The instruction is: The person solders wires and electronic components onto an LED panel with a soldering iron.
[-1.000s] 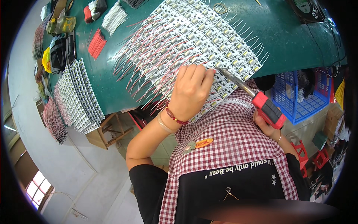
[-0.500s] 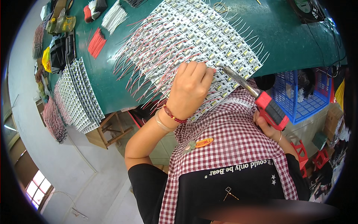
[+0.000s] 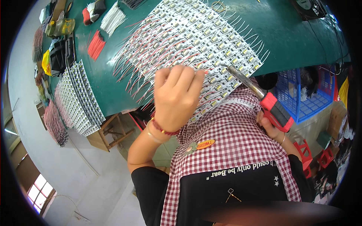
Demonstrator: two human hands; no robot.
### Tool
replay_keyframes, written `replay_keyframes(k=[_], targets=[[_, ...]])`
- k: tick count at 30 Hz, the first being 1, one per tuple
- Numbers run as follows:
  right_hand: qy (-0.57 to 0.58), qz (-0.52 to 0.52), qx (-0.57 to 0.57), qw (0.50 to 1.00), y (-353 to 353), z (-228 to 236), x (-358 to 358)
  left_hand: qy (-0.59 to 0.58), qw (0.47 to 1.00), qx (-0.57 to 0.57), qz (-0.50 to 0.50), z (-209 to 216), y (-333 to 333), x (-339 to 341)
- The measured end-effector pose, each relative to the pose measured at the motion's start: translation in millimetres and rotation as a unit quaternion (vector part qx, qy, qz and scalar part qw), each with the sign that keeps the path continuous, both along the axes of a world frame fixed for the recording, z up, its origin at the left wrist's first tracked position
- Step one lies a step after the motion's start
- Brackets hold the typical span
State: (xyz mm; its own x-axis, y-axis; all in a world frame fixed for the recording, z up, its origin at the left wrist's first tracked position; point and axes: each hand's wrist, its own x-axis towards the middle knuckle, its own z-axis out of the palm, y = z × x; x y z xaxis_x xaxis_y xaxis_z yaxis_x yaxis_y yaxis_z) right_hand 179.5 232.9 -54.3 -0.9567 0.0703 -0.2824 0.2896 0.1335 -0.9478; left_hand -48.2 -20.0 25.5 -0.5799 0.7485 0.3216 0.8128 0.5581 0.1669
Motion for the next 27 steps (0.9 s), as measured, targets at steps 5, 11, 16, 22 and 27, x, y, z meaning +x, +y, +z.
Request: replay_keyframes(k=[5, 11, 16, 22, 27], targets=[[-0.014, -0.026, -0.031, 0.999, 0.8, -1.0, 4.9, 0.091, 0.995, 0.018, 0.039, 23.7, -2.3, 9.0], [0.018, 0.016, 0.012, 1.0, 4.0, -2.9, 9.3, -0.023, 0.999, 0.024, -0.026, -23.3, 9.8, 21.1], [0.019, 0.018, 0.021, 0.999, 3.0, -7.7, 14.2, -0.02, 0.999, 0.035, -0.031, -41.7, 12.9, 22.1], [0.025, 0.015, 0.05, 0.998, -0.2, -17.4, 19.7, -0.01, 0.999, 0.038, -0.032, -44.9, 13.0, 23.1], [0.062, 0.014, 0.072, 0.995, -5.2, -13.0, 13.0, -0.022, 0.998, 0.043, -0.038, -45.9, 15.9, 23.2]])
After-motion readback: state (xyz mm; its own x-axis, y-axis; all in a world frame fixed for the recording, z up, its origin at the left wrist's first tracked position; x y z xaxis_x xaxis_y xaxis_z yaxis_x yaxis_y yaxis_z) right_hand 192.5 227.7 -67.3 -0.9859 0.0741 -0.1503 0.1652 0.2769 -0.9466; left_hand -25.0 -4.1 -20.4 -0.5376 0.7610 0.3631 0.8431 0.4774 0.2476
